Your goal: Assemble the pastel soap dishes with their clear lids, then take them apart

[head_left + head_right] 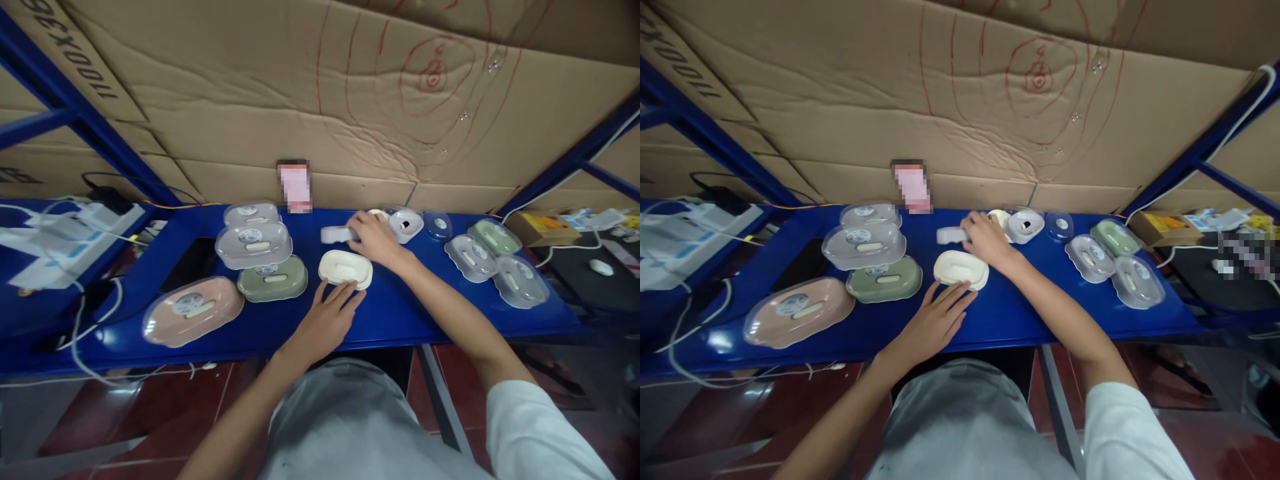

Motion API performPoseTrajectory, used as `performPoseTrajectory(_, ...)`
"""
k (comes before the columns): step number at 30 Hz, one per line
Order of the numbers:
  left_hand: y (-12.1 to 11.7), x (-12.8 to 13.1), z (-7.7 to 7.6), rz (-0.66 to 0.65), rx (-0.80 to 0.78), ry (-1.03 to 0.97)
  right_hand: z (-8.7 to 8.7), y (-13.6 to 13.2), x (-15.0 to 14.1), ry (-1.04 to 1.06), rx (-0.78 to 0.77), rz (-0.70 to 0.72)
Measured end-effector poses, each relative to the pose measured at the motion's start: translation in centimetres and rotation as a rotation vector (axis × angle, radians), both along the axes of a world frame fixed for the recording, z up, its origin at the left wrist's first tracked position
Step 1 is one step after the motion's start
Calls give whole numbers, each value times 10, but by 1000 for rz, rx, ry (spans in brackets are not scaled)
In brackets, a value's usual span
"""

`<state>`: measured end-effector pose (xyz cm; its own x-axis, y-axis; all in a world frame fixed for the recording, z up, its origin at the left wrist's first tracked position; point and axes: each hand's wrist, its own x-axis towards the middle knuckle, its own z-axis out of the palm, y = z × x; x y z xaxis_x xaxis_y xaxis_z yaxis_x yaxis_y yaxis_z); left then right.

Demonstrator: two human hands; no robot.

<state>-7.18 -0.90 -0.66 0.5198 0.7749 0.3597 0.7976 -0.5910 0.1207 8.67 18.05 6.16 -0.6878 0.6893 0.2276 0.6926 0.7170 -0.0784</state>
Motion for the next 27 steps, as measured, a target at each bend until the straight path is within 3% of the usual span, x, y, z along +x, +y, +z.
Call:
performPoseTrajectory(2,-8,3,0,-13,49,-26,-8,-36,19,-8,-23,77)
performPoseTrajectory(5,-14,-1,-1,88,133,-87,-23,-85,42,64,-26,122)
performPoseTrajectory(10,0,-13,-4,169,93,-87,-51,-126,53,108,48,124)
performPoseTrajectory(14,11,-16,-6,121,39,-77,-58,-120,57,100,57,150)
performPoseTrajectory(18,13,-18,-5,131,38,-93,-43,-99,63,90,-56,305)
performPoseTrajectory(21,14,-20,-5,163,74,-98,-38,-92,62,73,-2,324)
performPoseTrajectory(27,20,-21,-8,156,51,-110,-58,-95,58,24,92,283)
